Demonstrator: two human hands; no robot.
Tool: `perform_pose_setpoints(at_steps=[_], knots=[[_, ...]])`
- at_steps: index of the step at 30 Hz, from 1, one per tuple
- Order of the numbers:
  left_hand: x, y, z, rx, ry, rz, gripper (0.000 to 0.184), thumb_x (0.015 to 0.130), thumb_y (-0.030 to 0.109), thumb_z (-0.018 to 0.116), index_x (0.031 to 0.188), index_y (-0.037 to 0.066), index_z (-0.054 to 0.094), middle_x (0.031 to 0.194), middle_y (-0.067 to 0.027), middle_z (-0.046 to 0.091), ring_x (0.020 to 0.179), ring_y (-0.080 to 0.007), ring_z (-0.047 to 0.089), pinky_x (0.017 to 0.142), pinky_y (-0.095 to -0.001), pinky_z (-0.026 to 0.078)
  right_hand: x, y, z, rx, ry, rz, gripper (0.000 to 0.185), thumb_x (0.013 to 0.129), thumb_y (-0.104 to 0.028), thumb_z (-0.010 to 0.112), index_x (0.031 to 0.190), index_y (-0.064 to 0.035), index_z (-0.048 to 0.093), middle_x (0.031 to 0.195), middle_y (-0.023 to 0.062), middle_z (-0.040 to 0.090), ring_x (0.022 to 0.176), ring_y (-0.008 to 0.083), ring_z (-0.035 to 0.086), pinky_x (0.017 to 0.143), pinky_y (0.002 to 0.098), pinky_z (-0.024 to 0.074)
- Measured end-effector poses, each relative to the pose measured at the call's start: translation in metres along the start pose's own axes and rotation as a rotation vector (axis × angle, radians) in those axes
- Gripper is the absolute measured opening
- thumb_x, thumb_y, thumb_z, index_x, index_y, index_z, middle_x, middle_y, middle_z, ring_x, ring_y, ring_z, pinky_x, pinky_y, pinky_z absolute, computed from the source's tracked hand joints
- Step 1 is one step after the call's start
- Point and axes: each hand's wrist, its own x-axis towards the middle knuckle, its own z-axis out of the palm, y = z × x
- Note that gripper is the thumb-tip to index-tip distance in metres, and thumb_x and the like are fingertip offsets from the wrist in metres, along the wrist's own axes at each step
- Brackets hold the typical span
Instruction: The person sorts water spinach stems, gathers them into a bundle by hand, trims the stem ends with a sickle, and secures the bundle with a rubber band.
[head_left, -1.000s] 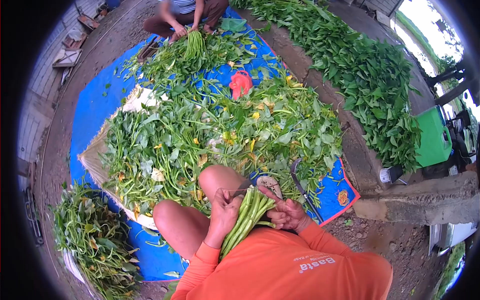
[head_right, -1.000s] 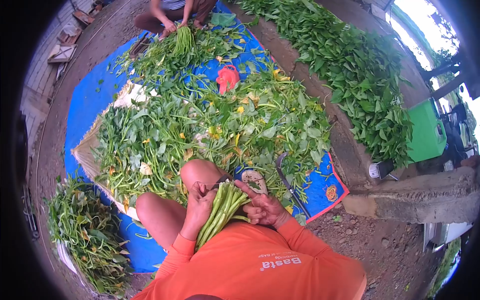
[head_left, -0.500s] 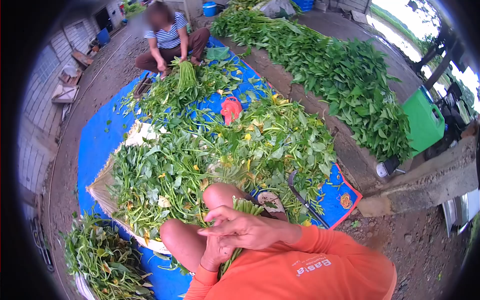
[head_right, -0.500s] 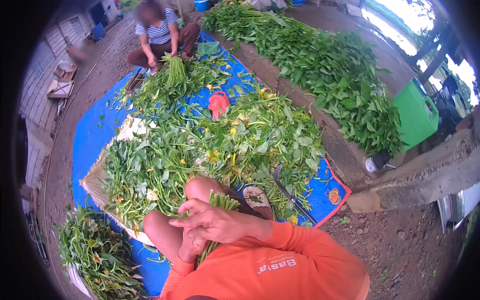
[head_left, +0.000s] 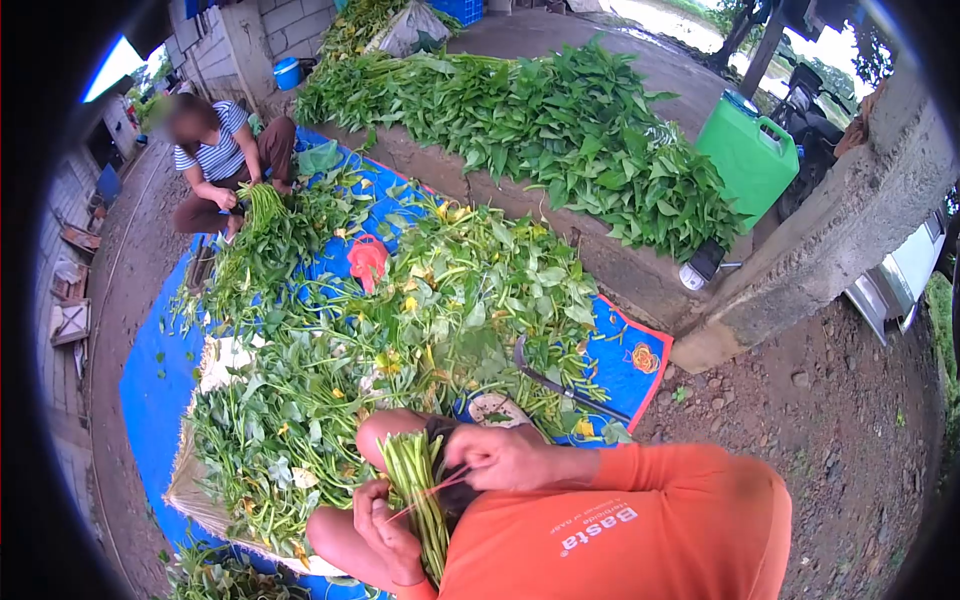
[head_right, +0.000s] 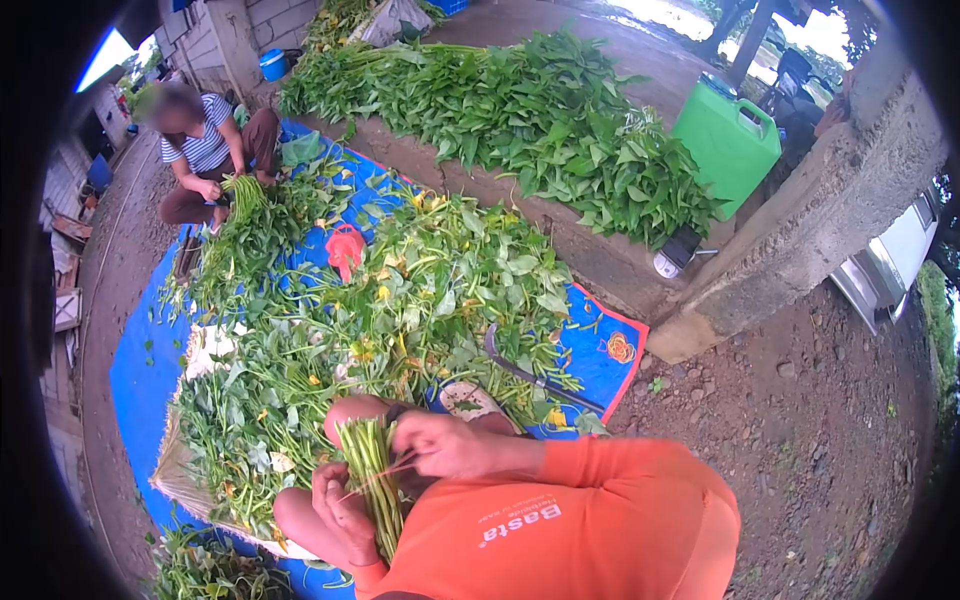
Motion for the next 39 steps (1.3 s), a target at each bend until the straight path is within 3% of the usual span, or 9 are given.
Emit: perform_pose_setpoints(at_steps=[4,7,14,16,19,22,32,36,39], knots=[[0.007,0.039,-0.013,-0.147,-0.248,-0.443,0.055,0.111,0.035,0.036,0.106,-0.007,0.071,0.095,-0.0142,0.072,0.094,-0.0249,0.068,0.090,-0.0390,0.052,-0.019,0.028,-0.006,0.341,0.135,0.641,0.029,0.104,-0.025,0.074,0.116,-0.0069,0.055,0.068,-0.0071,0.043,0.058,0.0035,0.039,0.051,0.0233,0.0311],[0.008,0.032,-0.023,-0.250,-0.241,-0.601,0.062,0.114,0.042,0.034,0.109,-0.005,0.073,0.101,-0.0170,0.076,0.095,-0.0279,0.072,0.087,-0.0388,0.055,0.004,0.044,-0.017,0.725,-0.204,0.596,0.060,0.109,-0.064,0.049,0.125,-0.0082,0.064,0.064,-0.0077,0.040,0.050,0.0033,0.035,0.047,0.0220,0.0318],[0.026,0.048,-0.024,-0.217,-0.169,-0.833,0.071,0.114,0.057,0.043,0.088,0.001,0.077,0.083,-0.0076,0.076,0.059,-0.0113,0.063,0.056,-0.0251,0.046,0.043,0.021,-0.026,0.749,-0.346,0.718,0.084,0.092,-0.092,0.045,0.120,-0.0176,0.070,0.069,-0.0101,0.040,0.049,0.0025,0.025,0.043,0.0213,0.0223],[0.022,0.042,-0.007,-0.387,-0.176,-0.847,0.044,0.113,0.033,0.058,0.105,-0.005,0.079,0.083,-0.0036,0.074,0.071,-0.0111,0.063,0.062,-0.0266,0.049,0.055,0.016,-0.026,0.730,-0.312,0.788,0.086,0.094,-0.093,0.038,0.118,-0.0171,0.070,0.069,-0.0094,0.041,0.047,0.0019,0.028,0.041,0.0215,0.0243],[-0.001,0.002,0.002,0.135,-0.521,-0.133,0.046,0.114,0.032,0.054,0.110,-0.009,0.073,0.081,-0.0143,0.073,0.069,-0.0109,0.056,0.065,-0.0348,0.049,0.072,0.025,-0.035,0.603,-0.379,0.732,0.087,0.100,-0.087,0.037,0.100,-0.0083,0.075,0.057,-0.0082,0.046,0.041,0.0020,0.030,0.038,0.0187,0.0243],[0.003,0.027,-0.001,-0.150,-0.532,-0.694,0.057,0.115,0.040,0.051,0.089,-0.006,0.072,0.062,-0.0032,0.055,0.065,-0.0094,0.045,0.061,-0.0342,0.044,0.090,0.031,-0.040,0.660,-0.467,0.919,0.067,0.106,-0.070,0.050,0.094,-0.0086,0.074,0.054,-0.0062,0.050,0.040,0.0029,0.036,0.039,0.0223,0.0294],[-0.002,0.034,-0.001,-0.175,-0.315,-0.743,0.064,0.114,0.050,0.050,0.086,-0.004,0.072,0.066,-0.0010,0.058,0.067,-0.0107,0.045,0.065,-0.0356,0.046,0.054,0.047,-0.026,0.230,-0.269,0.553,0.028,0.102,-0.040,0.072,0.106,-0.0127,0.073,0.072,-0.0059,0.064,0.053,0.0053,0.056,0.047,0.0263,0.0449],[0.010,0.054,0.007,0.052,-0.630,-0.727,0.072,0.113,0.056,0.048,0.082,-0.004,0.071,0.061,-0.0123,0.058,0.057,-0.0222,0.047,0.061,-0.0426,0.046,0.086,0.039,-0.038,0.159,-0.225,0.457,0.035,0.107,-0.034,0.067,0.118,-0.0006,0.072,0.097,0.0032,0.076,0.088,0.0107,0.073,0.082,0.0294,0.0614],[0.014,0.066,0.011,0.010,-0.663,-0.686,0.063,0.115,0.049,0.048,0.089,-0.002,0.074,0.061,-0.0107,0.057,0.062,-0.0114,0.045,0.061,-0.0357,0.045,0.117,0.059,-0.050,0.697,-0.653,0.481,0.036,0.107,-0.035,0.065,0.121,-0.0022,0.073,0.097,0.0031,0.075,0.084,0.0098,0.072,0.079,0.0269,0.0582]])
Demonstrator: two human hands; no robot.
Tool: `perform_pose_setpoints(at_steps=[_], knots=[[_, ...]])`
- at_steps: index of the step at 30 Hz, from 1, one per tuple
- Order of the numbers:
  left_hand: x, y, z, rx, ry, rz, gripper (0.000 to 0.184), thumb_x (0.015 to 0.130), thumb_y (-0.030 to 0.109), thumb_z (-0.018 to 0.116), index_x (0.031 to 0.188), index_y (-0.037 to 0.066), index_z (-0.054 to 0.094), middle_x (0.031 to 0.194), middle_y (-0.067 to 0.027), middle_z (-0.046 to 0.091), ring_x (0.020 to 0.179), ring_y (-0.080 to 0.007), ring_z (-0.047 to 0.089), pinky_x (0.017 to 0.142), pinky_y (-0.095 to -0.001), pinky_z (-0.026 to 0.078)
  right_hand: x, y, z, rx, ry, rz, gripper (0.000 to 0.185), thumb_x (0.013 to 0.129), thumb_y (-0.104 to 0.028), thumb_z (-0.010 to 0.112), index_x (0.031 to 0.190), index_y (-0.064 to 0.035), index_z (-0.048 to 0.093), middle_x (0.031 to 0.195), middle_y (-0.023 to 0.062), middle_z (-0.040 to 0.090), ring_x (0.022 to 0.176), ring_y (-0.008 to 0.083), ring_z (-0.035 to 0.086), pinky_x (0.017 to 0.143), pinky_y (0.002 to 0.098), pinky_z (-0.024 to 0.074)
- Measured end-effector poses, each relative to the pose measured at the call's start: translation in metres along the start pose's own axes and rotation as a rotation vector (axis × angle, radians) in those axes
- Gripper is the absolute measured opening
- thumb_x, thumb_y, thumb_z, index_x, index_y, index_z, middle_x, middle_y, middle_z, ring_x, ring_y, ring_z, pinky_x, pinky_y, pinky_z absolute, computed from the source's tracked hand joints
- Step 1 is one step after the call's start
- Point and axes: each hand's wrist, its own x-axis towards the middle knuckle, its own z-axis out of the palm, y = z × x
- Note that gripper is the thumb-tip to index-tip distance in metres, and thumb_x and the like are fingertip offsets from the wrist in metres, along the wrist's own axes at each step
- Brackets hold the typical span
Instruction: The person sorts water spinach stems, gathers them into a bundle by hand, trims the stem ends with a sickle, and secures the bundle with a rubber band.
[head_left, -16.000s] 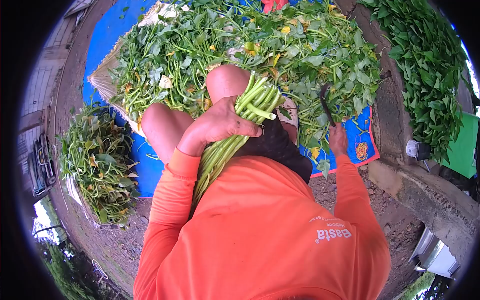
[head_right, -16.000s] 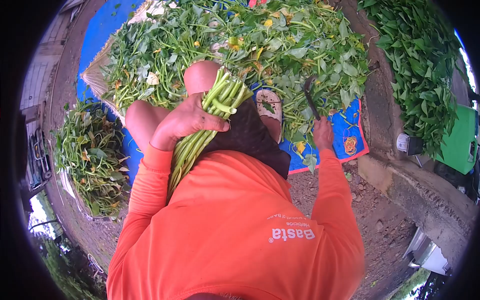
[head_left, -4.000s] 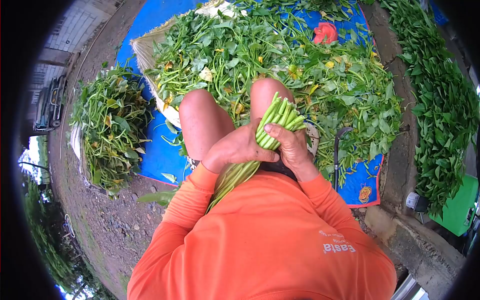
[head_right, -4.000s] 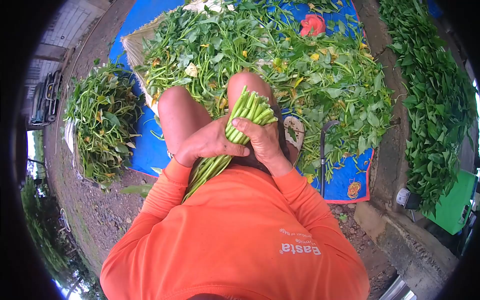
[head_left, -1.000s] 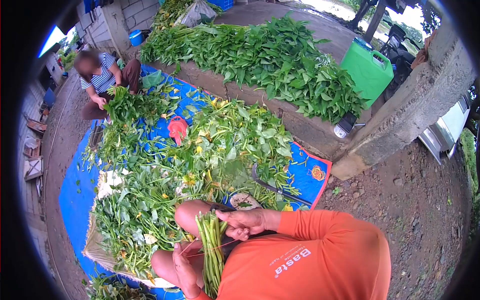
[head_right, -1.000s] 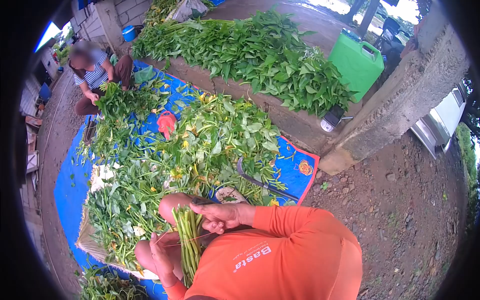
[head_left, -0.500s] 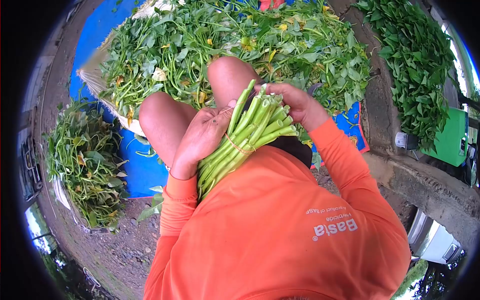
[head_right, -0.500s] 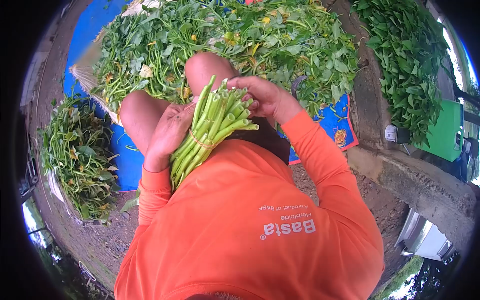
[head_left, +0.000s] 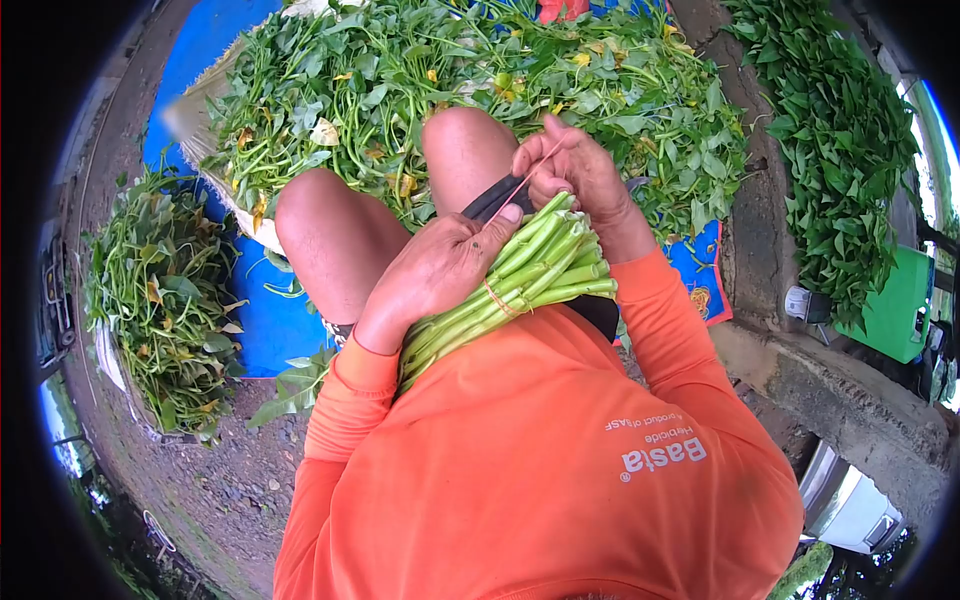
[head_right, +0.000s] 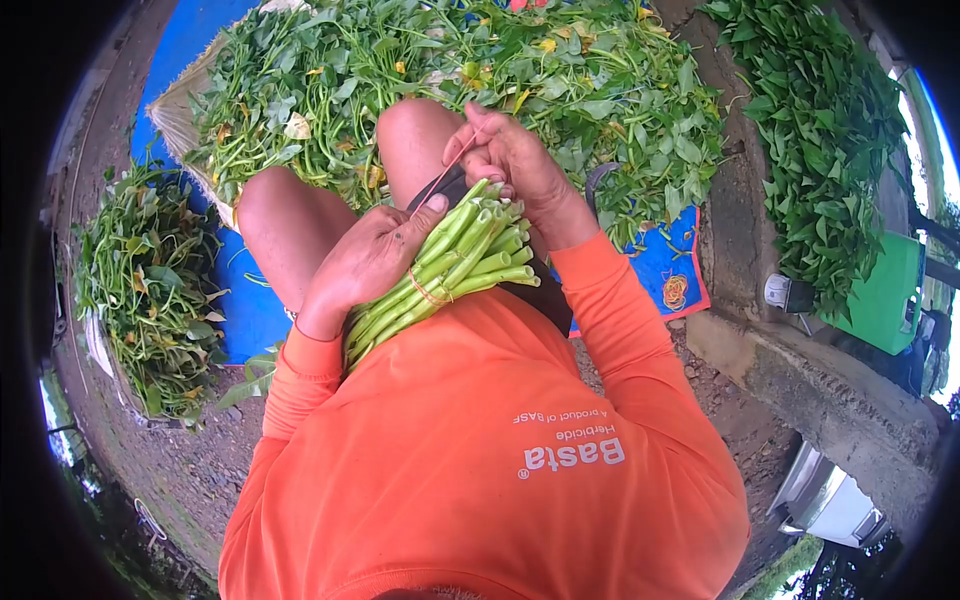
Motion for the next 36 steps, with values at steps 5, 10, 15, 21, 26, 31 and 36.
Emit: perform_pose_setpoints(at_steps=[5,10,15,21,26,31,36], knots=[[-0.009,-0.025,-0.016,-0.327,0.096,-0.007,0.069,0.115,0.049,0.048,0.079,-0.003,0.076,0.073,-0.0076,0.071,0.072,-0.0132,0.063,0.076,-0.0282,0.052,-0.016,0.038,0.042,-0.003,0.429,0.214,0.027,0.106,-0.022,0.063,0.123,-0.0033,0.072,0.088,0.0061,0.073,0.075,0.0135,0.069,0.065,0.0282,0.0543],[-0.010,-0.049,-0.012,0.045,-0.139,0.266,0.093,0.084,0.038,0.091,0.151,-0.004,0.043,0.127,-0.0087,0.068,0.105,-0.0186,0.068,0.101,-0.0350,0.051,-0.014,0.057,0.022,-0.241,0.294,0.117,0.014,0.101,-0.018,0.071,0.102,-0.0044,0.074,0.063,-0.0023,0.058,0.049,0.0068,0.050,0.045,0.0241,0.0369],[-0.011,-0.048,-0.042,-0.506,-0.232,0.024,0.077,0.077,0.022,0.090,0.141,-0.004,0.057,0.122,-0.0121,0.070,0.113,-0.0219,0.066,0.105,-0.0332,0.050,-0.004,0.015,0.042,-0.183,0.410,0.166,0.020,0.103,-0.024,0.065,0.096,-0.0055,0.069,0.061,-0.0062,0.053,0.053,0.0093,0.054,0.049,0.0259,0.0433],[-0.021,-0.063,-0.052,-0.755,-0.070,0.100,0.075,0.067,0.025,0.083,0.132,-0.005,0.063,0.100,-0.0108,0.070,0.083,-0.0214,0.068,0.080,-0.0344,0.058,-0.029,0.030,0.046,0.427,0.351,0.097,0.020,0.107,-0.028,0.057,0.096,-0.0125,0.064,0.065,-0.0086,0.053,0.066,0.0152,0.064,0.063,0.0338,0.0567],[-0.016,-0.072,-0.051,-1.050,-0.112,0.166,0.083,0.059,0.026,0.082,0.131,-0.006,0.058,0.096,-0.0169,0.063,0.085,-0.0306,0.064,0.075,-0.0406,0.064,-0.002,0.088,0.059,0.614,0.184,0.119,0.016,0.108,-0.023,0.062,0.100,-0.0101,0.062,0.084,-0.0008,0.064,0.095,0.0251,0.075,0.069,0.0331,0.0648],[-0.015,-0.097,-0.060,-1.208,-0.057,0.251,0.094,0.065,0.024,0.086,0.145,-0.007,0.047,0.112,-0.0236,0.059,0.083,-0.0376,0.068,0.069,-0.0552,0.069,0.011,0.060,0.069,0.231,0.446,-0.060,0.024,0.105,-0.019,0.068,0.123,-0.0031,0.064,0.116,0.0087,0.071,0.105,0.0246,0.074,0.088,0.0364,0.0634],[-0.018,-0.107,-0.061,-1.296,-0.053,0.283,0.095,0.064,0.027,0.088,0.142,-0.009,0.047,0.111,-0.0237,0.061,0.085,-0.0398,0.069,0.073,-0.0587,0.069,0.027,0.050,0.074,-0.268,0.379,-0.130,0.034,0.102,-0.021,0.074,0.129,-0.0022,0.068,0.116,0.0040,0.073,0.103,0.0137,0.071,0.093,0.0327,0.0585]])
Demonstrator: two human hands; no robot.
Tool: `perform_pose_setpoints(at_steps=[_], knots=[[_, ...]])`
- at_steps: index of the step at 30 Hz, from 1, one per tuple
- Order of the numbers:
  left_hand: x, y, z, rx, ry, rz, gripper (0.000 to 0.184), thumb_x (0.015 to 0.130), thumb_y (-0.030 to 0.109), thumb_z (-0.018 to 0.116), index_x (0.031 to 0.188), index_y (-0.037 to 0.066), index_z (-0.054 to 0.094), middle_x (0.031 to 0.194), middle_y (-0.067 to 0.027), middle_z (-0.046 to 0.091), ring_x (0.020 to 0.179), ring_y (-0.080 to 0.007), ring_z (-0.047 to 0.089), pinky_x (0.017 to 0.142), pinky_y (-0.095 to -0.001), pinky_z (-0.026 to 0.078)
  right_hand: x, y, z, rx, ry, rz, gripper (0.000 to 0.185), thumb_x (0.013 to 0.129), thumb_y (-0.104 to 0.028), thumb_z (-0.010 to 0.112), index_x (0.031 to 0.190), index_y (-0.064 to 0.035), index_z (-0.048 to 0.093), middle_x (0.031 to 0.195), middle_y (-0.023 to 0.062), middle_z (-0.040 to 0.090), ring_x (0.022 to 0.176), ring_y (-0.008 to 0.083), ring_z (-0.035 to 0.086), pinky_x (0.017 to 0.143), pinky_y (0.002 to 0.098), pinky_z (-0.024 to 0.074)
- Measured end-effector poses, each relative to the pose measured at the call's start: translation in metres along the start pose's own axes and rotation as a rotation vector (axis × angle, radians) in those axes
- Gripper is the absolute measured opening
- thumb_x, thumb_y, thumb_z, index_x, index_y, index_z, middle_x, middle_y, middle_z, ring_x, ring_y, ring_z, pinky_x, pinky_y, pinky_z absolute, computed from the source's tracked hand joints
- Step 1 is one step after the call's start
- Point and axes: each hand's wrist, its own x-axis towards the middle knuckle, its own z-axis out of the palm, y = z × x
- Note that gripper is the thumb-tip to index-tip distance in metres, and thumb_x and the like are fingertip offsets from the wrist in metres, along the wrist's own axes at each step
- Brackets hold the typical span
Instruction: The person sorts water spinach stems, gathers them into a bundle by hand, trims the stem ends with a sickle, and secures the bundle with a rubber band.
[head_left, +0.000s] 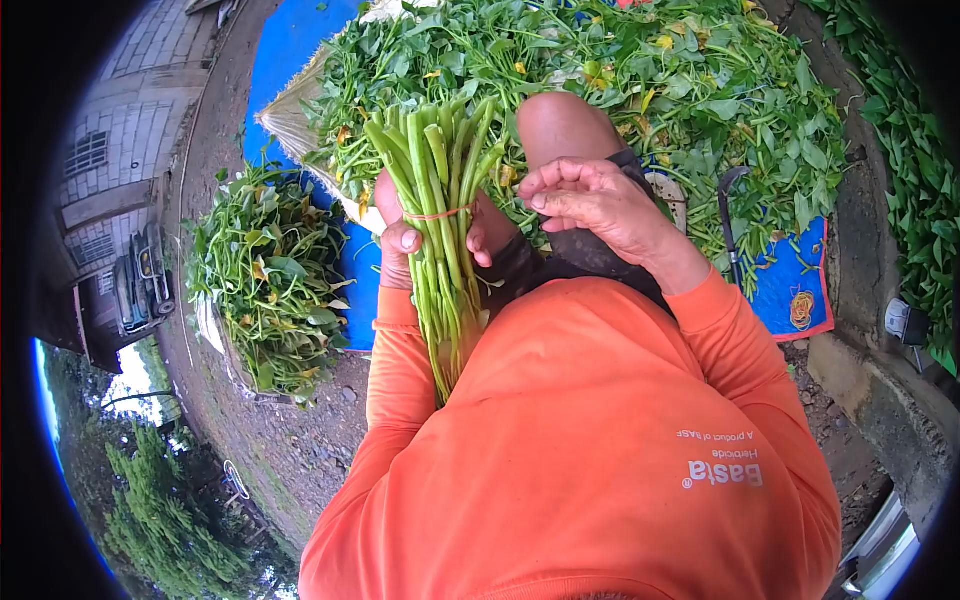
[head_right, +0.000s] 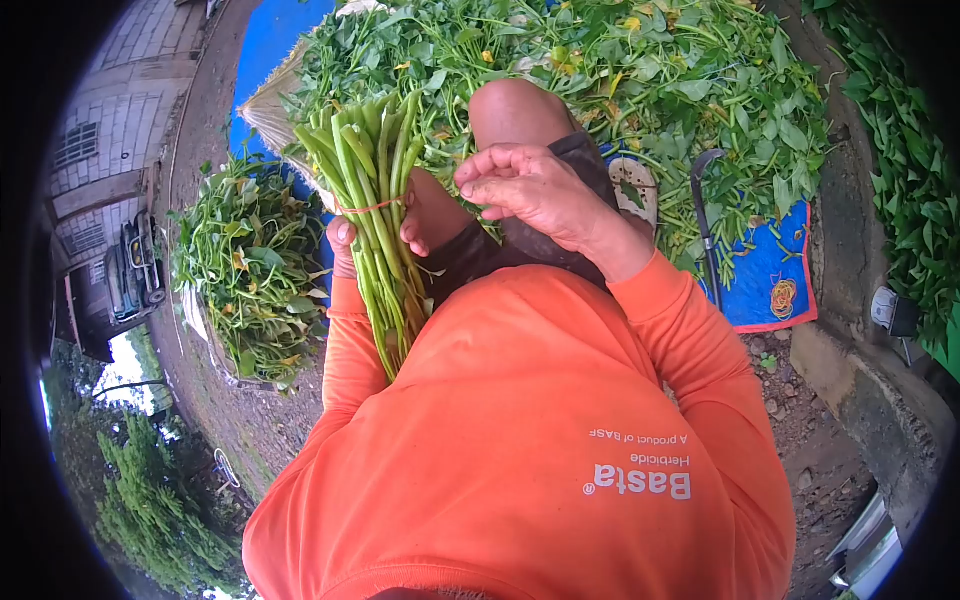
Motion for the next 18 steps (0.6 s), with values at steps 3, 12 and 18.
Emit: perform_pose_setpoints(at_steps=[3,12,18], knots=[[0.004,-0.003,0.006,0.005,-0.017,0.047,0.093,0.066,0.034,0.089,0.138,-0.009,0.050,0.106,-0.0235,0.062,0.082,-0.0400,0.071,0.072,-0.0557,0.070,0.013,-0.011,0.020,-0.052,-0.025,-0.195,0.022,0.100,-0.015,0.074,0.116,-0.0001,0.075,0.109,0.0032,0.075,0.100,0.0123,0.071,0.089,0.0290,0.0563],[0.030,-0.002,-0.057,-0.248,-0.835,-0.055,0.094,0.083,0.042,0.084,0.158,0.006,0.042,0.122,-0.0293,0.064,0.105,-0.0471,0.071,0.096,-0.0582,0.060,0.056,-0.003,0.062,-0.374,-0.110,-0.813,0.010,0.095,0.007,0.072,0.105,0.0041,0.075,0.093,0.0106,0.070,0.087,0.0208,0.074,0.077,0.0322,0.0602],[0.029,0.009,-0.058,-0.187,-0.922,0.022,0.092,0.085,0.044,0.081,0.156,0.002,0.041,0.115,-0.0270,0.065,0.107,-0.0456,0.070,0.099,-0.0590,0.059,0.063,-0.009,0.077,-0.238,-0.154,-0.723,0.018,0.095,0.004,0.071,0.113,0.0005,0.073,0.102,0.0081,0.070,0.091,0.0173,0.071,0.078,0.0313,0.0587]])
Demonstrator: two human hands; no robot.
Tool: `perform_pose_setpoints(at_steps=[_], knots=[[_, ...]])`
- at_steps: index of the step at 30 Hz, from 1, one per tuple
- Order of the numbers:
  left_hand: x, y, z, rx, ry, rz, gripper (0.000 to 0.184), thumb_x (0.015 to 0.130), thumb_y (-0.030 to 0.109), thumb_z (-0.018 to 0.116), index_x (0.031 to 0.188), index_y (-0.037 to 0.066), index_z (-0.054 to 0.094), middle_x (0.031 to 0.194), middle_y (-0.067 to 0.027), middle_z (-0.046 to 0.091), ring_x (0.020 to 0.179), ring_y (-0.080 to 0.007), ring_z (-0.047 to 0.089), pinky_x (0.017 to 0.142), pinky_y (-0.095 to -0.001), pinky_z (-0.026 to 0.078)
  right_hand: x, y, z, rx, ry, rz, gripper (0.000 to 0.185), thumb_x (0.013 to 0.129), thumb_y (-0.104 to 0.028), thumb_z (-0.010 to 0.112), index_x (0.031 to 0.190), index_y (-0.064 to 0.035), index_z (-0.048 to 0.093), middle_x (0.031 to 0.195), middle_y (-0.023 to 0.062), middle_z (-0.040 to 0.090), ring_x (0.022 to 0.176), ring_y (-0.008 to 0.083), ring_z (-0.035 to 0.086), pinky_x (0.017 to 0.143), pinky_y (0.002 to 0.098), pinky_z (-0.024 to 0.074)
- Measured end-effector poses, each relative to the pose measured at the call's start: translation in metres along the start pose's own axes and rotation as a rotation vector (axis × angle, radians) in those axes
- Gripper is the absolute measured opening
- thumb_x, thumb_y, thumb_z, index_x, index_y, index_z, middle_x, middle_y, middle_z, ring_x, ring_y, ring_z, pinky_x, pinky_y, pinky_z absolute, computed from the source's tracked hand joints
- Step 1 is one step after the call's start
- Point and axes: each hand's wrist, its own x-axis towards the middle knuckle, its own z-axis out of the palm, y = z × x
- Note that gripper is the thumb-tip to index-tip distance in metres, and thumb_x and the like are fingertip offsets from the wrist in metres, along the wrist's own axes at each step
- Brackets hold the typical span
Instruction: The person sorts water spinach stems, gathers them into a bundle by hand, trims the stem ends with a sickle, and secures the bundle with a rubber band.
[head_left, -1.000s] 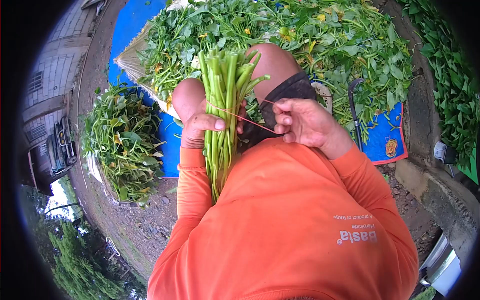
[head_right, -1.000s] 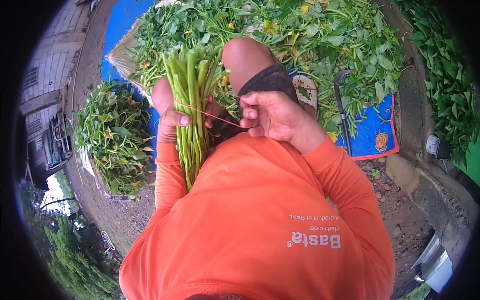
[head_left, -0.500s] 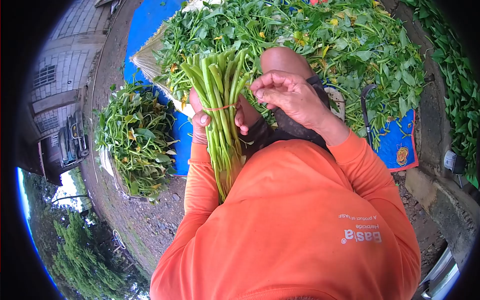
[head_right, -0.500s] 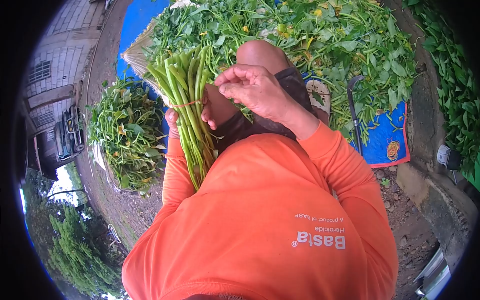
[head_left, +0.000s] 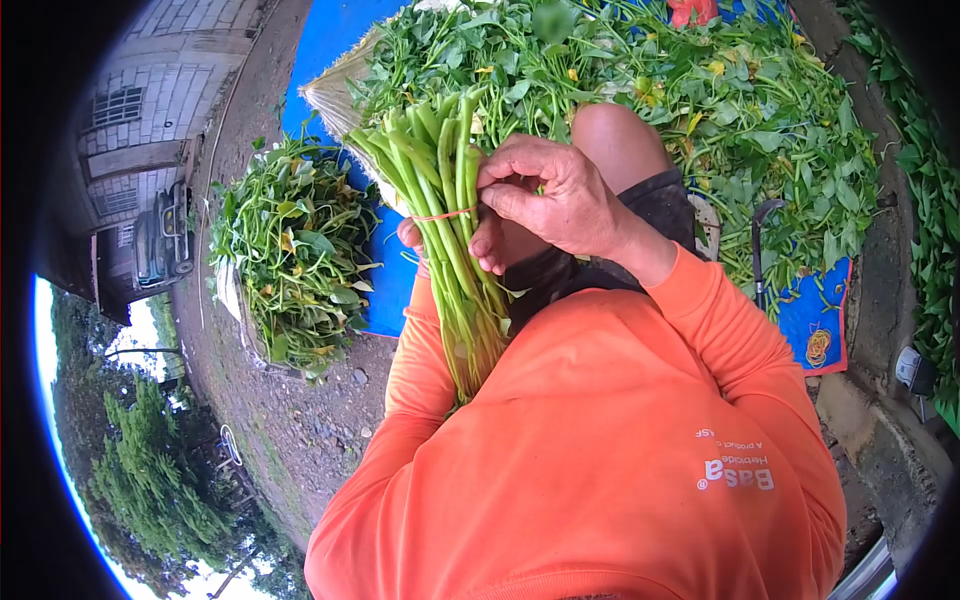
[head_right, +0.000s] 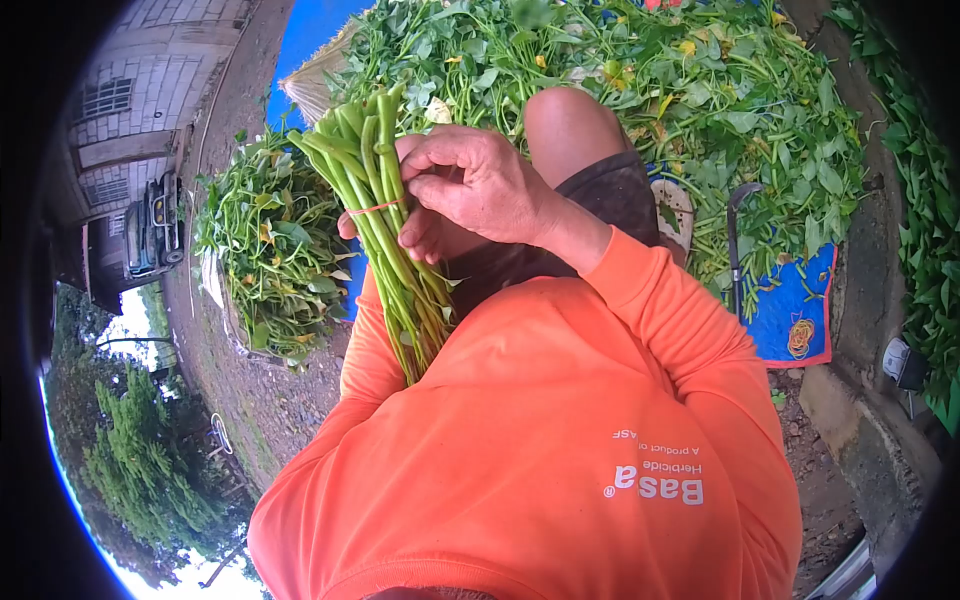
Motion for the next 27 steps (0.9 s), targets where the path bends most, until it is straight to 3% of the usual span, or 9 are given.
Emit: perform_pose_setpoints(at_steps=[1,3,5,8,11,14,17,22,27], knots=[[-0.004,-0.003,0.037,0.075,0.443,0.061,0.101,0.077,0.049,0.083,0.151,-0.005,0.042,0.103,-0.0237,0.066,0.088,-0.0403,0.072,0.084,-0.0537,0.064,-0.003,-0.002,-0.004,-0.001,0.014,0.066,0.021,0.096,0.004,0.070,0.116,0.0010,0.072,0.104,0.0075,0.070,0.093,0.0171,0.071,0.080,0.0317,0.0587],[0.003,0.010,0.067,0.304,0.826,0.001,0.106,0.070,0.052,0.086,0.146,-0.009,0.045,0.096,-0.0216,0.066,0.075,-0.0346,0.070,0.074,-0.0474,0.066,-0.009,-0.015,-0.012,0.202,-0.071,0.350,0.041,0.098,0.000,0.072,0.137,0.0010,0.061,0.123,0.0067,0.066,0.111,0.0178,0.069,0.096,0.0347,0.0574],[0.060,0.015,0.097,0.755,0.990,0.110,0.102,0.070,0.051,0.087,0.142,-0.010,0.048,0.095,-0.0211,0.066,0.078,-0.0314,0.071,0.076,-0.0445,0.066,-0.007,-0.037,-0.003,0.362,-0.119,0.384,0.068,0.091,-0.013,0.085,0.148,-0.0020,0.051,0.131,0.0056,0.063,0.120,0.0180,0.062,0.104,0.0378,0.0525],[0.139,0.032,0.133,0.897,0.965,0.184,0.092,0.075,0.045,0.086,0.140,-0.010,0.052,0.096,-0.0186,0.068,0.084,-0.0307,0.073,0.079,-0.0397,0.066,0.023,-0.038,0.035,0.097,-0.066,0.045,0.118,0.076,-0.031,0.098,0.166,-0.0030,0.027,0.145,0.0087,0.054,0.136,0.0217,0.051,0.113,0.0376,0.0452],[0.216,0.073,0.158,1.388,0.783,0.517,0.072,0.089,0.039,0.081,0.139,-0.007,0.059,0.112,-0.0186,0.073,0.096,-0.0269,0.075,0.087,-0.0351,0.064,0.077,-0.086,0.039,0.222,0.030,-0.037,0.111,0.074,-0.027,0.093,0.162,0.0025,0.030,0.142,0.0162,0.059,0.128,0.0267,0.060,0.110,0.0385,0.0483],[0.249,0.122,0.178,1.577,0.738,0.670,0.058,0.099,0.038,0.074,0.137,-0.004,0.063,0.124,-0.0173,0.073,0.106,-0.0219,0.075,0.094,-0.0339,0.062,0.125,-0.149,0.013,-0.287,0.122,-0.100,0.089,0.077,-0.019,0.082,0.152,0.0032,0.040,0.133,0.0234,0.067,0.117,0.0339,0.071,0.102,0.0416,0.0553],[0.272,0.123,0.185,1.417,0.668,0.536,0.061,0.110,0.045,0.060,0.144,-0.006,0.056,0.137,-0.0170,0.069,0.120,-0.0242,0.070,0.102,-0.0432,0.057,0.145,-0.182,0.000,-0.626,0.142,-0.213,0.087,0.078,-0.013,0.084,0.152,0.0045,0.041,0.137,0.0227,0.066,0.119,0.0322,0.070,0.103,0.0416,0.0546],[0.306,0.093,0.157,1.607,0.587,0.792,0.046,0.095,0.025,0.081,0.129,0.000,0.064,0.117,-0.0098,0.073,0.104,-0.0169,0.071,0.091,-0.0354,0.059,0.160,-0.178,-0.007,-1.099,0.237,-0.623,0.103,0.078,-0.021,0.089,0.160,0.0067,0.032,0.155,0.0304,0.052,0.141,0.0447,0.056,0.116,0.0473,0.0474],[0.286,0.128,0.172,1.412,0.669,0.597,0.049,0.084,0.015,0.088,0.125,0.001,0.067,0.106,-0.0046,0.075,0.091,-0.0125,0.070,0.083,-0.0319,0.059,0.144,-0.246,-0.032,-1.228,-0.114,-0.274,0.097,0.083,-0.028,0.087,0.158,0.0105,0.039,0.152,0.0292,0.054,0.144,0.0450,0.052,0.123,0.0489,0.0383]])
